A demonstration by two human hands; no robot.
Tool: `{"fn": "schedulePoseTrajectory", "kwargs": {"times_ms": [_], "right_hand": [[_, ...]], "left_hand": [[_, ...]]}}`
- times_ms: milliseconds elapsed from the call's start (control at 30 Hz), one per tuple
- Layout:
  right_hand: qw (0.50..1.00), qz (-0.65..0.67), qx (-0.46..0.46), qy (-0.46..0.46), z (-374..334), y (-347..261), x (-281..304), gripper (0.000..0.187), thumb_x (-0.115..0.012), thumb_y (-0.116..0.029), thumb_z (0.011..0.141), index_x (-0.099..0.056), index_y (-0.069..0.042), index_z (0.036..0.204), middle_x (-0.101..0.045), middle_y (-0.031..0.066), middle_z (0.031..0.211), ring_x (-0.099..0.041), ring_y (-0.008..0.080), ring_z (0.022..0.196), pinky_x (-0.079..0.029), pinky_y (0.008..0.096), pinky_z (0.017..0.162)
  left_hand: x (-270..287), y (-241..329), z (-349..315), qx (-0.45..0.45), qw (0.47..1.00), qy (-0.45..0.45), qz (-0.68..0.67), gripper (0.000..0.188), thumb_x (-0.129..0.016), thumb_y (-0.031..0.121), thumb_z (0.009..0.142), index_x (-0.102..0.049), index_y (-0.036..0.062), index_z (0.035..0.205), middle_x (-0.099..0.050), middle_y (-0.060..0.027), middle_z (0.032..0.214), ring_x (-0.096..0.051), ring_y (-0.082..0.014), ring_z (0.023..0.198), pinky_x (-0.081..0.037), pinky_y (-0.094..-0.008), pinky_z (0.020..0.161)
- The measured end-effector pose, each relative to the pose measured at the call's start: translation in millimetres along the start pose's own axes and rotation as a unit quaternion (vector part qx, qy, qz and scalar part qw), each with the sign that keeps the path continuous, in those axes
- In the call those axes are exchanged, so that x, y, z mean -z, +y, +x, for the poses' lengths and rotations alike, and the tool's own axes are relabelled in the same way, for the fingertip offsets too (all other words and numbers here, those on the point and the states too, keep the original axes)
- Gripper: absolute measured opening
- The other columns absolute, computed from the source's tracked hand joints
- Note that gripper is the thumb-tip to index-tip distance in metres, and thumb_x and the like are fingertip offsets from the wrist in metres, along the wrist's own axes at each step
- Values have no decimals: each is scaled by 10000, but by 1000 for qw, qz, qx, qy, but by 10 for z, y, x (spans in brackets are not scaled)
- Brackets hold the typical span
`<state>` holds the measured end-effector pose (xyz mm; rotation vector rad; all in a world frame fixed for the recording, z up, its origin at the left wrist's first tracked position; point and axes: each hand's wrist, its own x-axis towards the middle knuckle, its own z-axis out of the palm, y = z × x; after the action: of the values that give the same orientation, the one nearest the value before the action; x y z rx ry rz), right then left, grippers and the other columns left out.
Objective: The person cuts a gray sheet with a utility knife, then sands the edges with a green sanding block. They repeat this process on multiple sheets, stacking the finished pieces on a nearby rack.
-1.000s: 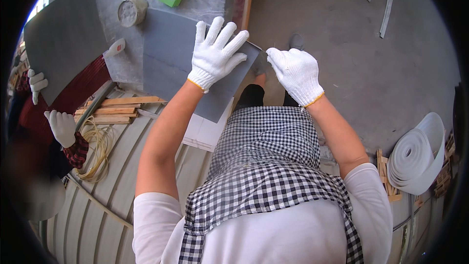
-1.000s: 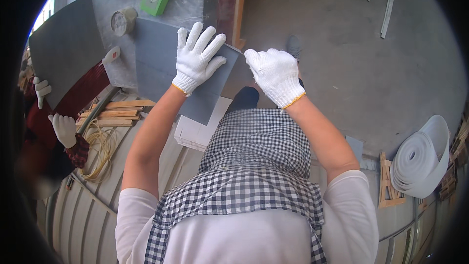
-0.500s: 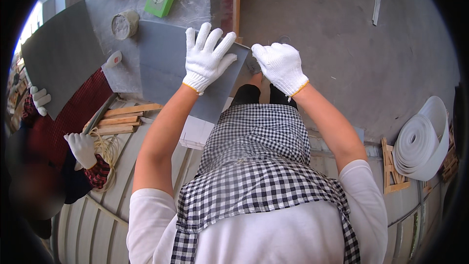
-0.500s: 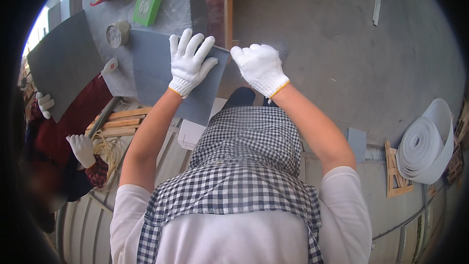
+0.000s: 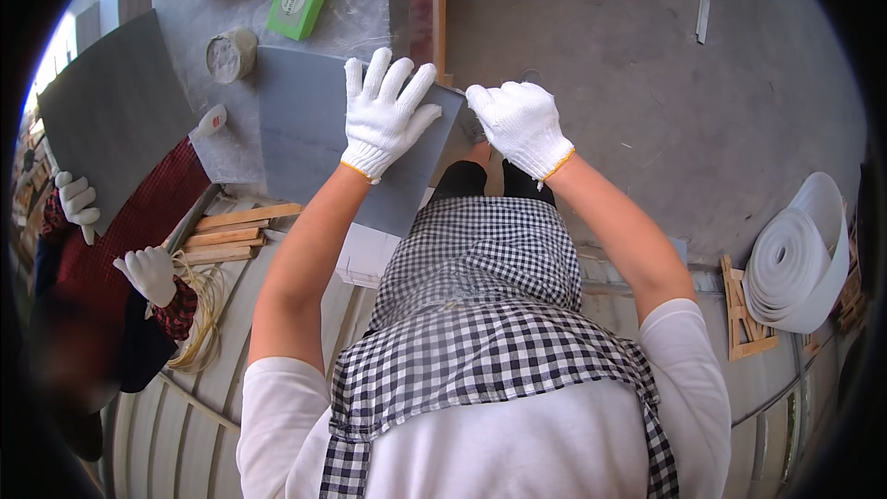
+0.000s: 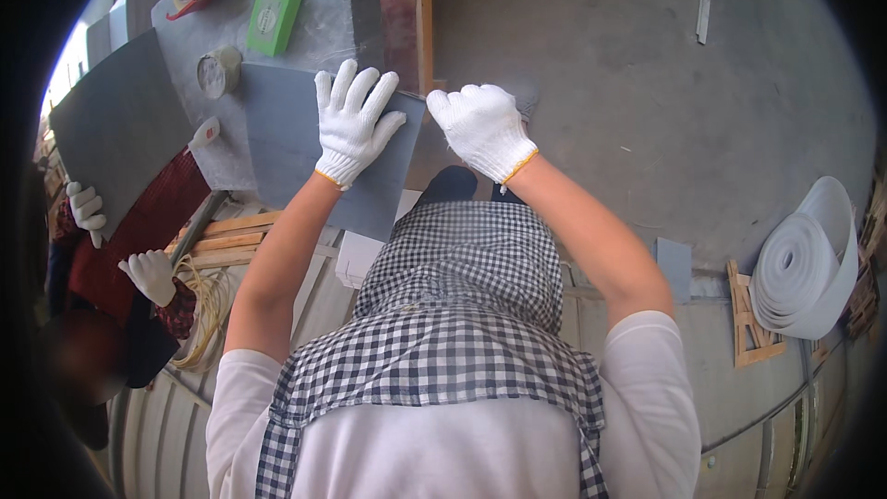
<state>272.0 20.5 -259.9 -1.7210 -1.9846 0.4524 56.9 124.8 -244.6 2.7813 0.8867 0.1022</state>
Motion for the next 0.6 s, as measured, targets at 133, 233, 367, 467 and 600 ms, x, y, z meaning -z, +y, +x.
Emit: {"fn": "schedulePoseTrajectory", "kwargs": {"times_ms": [133,233,367,467,600], "right_hand": [[1000,1,1,16,4,12,-32,82,-631,-143,777,-554,-147,804,-544,15,610,-611,194,594,-488,341,540],[1000,3,-17,-2,-114,46,28,78,-629,-136,784,-555,-148,806,-540,17,608,-611,198,597,-493,346,545],[1000,-1,-3,13,-64,76,-21,59,-632,-170,831,-614,-154,884,-555,2,632,-595,174,603,-463,324,542],[999,0,-20,30,-78,73,-99,46,-636,-172,844,-610,-152,877,-555,-1,626,-592,177,591,-465,325,538],[999,4,-5,35,-31,75,-121,38,-637,-174,857,-607,-151,860,-577,-2,639,-597,178,587,-476,327,535]], "left_hand": [[-4,-14,-5,6,1000,-14,5,622,-802,378,750,-649,173,1317,-593,-92,1296,-483,-388,1311,-269,-635,1124],[23,12,11,-9,1000,-11,17,623,-801,379,752,-645,162,1315,-591,-94,1300,-483,-389,1312,-268,-634,1126],[2,11,21,-13,1000,-8,16,634,-798,375,759,-633,152,1329,-589,-99,1308,-481,-393,1314,-267,-634,1126],[-14,9,30,-6,1000,-11,2,649,-796,370,766,-619,145,1348,-589,-102,1316,-477,-398,1321,-259,-637,1134],[-43,-12,-18,-6,1000,1,8,668,-800,368,762,-604,131,1356,-589,-105,1306,-479,-398,1311,-274,-644,1111]]}}
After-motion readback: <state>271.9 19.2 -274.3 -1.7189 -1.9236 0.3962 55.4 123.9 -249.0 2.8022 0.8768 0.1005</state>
